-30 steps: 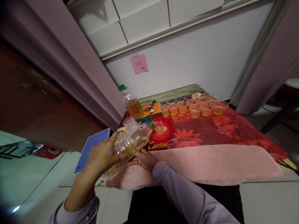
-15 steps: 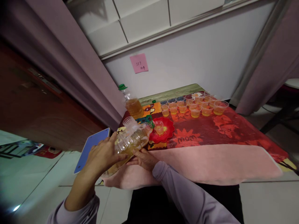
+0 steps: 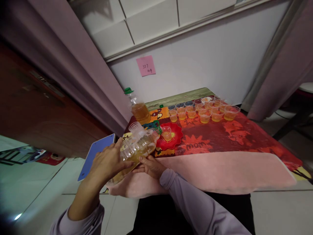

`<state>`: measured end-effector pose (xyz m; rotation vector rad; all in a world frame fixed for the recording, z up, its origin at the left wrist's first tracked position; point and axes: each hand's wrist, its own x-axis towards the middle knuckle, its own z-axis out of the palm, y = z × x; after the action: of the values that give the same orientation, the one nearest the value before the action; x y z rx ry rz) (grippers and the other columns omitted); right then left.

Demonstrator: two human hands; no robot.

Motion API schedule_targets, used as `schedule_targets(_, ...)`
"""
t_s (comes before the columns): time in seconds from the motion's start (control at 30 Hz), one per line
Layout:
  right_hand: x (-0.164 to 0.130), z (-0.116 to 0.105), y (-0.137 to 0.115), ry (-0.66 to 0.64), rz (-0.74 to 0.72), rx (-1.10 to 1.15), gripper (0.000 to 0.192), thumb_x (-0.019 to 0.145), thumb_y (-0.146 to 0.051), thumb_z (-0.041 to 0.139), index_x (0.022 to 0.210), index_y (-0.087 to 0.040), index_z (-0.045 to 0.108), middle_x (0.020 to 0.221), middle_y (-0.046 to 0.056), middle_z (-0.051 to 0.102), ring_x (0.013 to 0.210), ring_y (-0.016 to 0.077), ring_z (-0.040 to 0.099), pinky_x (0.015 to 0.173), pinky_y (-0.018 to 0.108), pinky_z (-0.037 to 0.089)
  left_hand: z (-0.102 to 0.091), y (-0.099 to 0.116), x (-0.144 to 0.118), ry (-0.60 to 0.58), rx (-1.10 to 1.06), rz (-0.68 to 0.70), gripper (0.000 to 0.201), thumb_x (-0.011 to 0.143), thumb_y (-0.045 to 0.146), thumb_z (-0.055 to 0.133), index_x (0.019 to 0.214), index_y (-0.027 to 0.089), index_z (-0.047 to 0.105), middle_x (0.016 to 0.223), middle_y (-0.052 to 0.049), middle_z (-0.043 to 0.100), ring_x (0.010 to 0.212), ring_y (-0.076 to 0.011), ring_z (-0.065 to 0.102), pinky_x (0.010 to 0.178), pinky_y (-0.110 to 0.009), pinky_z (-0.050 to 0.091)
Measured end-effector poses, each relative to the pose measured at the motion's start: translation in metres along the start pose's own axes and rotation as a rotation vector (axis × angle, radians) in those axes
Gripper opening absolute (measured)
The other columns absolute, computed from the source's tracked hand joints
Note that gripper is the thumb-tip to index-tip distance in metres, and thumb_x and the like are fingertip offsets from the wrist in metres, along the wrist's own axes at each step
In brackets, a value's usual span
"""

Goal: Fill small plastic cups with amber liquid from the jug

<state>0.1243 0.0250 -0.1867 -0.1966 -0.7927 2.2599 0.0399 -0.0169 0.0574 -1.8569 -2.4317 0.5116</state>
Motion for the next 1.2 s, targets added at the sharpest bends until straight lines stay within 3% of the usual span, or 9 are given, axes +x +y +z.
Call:
schedule_targets(0.17,-0.002,0.004,-0.002,0.015,-0.009,0.014,0.071,0.081,-0.065,0.096,0.133,-0.026,0.067,0.131,0.008,0.078,0.104,0.0233,0.081,0.100,0.046,0.067,0.003,-0.002,0.001,0.015,-0.025,0.007,0.103,0.086,0.055,0.081,0.170,0.014,0.040,0.161,-0.026,0.065,0.141,-0.0452,0.067,0.110,-0.051,0.051)
schedule_targets(0.4,-0.004,0.005,-0.004,0.018,-0.013,-0.004,0.053,0.091,-0.057,0.088,0.131,-0.028,0.070,0.135,0.009,0.076,0.115,0.0270,0.079,0.105,0.051,0.065,0.006,-0.004,0.002,0.051,-0.038,0.015,0.094,0.082,0.052,0.083,0.163,0.017,0.051,0.150,-0.023,0.073,0.137,-0.0437,0.069,0.104,-0.047,0.052)
schedule_targets(0.77,-0.004,0.004,-0.004,0.020,-0.019,-0.008,0.066,0.086,-0.063,0.092,0.136,-0.028,0.065,0.139,0.008,0.075,0.114,0.0252,0.079,0.102,0.048,0.067,0.023,-0.012,0.012,0.125,-0.058,0.029,0.101,0.073,0.056,0.091,0.160,0.017,0.056,0.139,-0.022,0.078,0.129,-0.0447,0.074,0.100,-0.048,0.055)
schedule_targets(0.9,-0.005,0.005,-0.004,0.036,-0.021,-0.031,0.063,0.087,-0.064,0.090,0.133,-0.028,0.068,0.135,0.008,0.077,0.114,0.0259,0.079,0.102,0.050,0.067,0.039,-0.019,0.019,0.211,-0.078,0.061,0.101,0.069,0.058,0.092,0.157,0.019,0.059,0.131,-0.021,0.080,0.123,-0.0451,0.076,0.097,-0.049,0.057)
schedule_targets(1.0,-0.004,0.003,-0.002,0.100,-0.060,-0.090,0.064,0.085,-0.067,0.091,0.131,-0.028,0.070,0.130,0.008,0.079,0.105,0.0245,0.080,0.094,0.046,0.069,0.058,-0.028,0.023,0.294,-0.169,0.096,0.105,0.069,0.060,0.091,0.160,0.020,0.057,0.135,-0.022,0.079,0.123,-0.0465,0.076,0.098,-0.054,0.059)
schedule_targets(1.1,0.001,-0.002,0.000,0.159,-0.121,-0.200,0.064,0.084,-0.067,0.090,0.130,-0.026,0.072,0.124,0.008,0.081,0.100,0.0263,0.080,0.090,0.046,0.069,0.083,-0.037,0.027,0.404,-0.364,0.158,0.111,0.068,0.063,0.091,0.163,0.020,0.053,0.148,-0.023,0.073,0.130,-0.0484,0.073,0.103,-0.058,0.059)
schedule_targets(1.2,0.007,-0.010,0.000,0.182,-0.216,-0.302,0.065,0.079,-0.065,0.094,0.125,-0.025,0.074,0.116,0.007,0.082,0.107,0.0305,0.079,0.101,0.051,0.066,0.114,-0.044,0.032,0.519,-0.608,0.194,0.113,0.063,0.064,0.094,0.160,0.020,0.054,0.142,-0.019,0.076,0.126,-0.0448,0.075,0.106,-0.059,0.060)
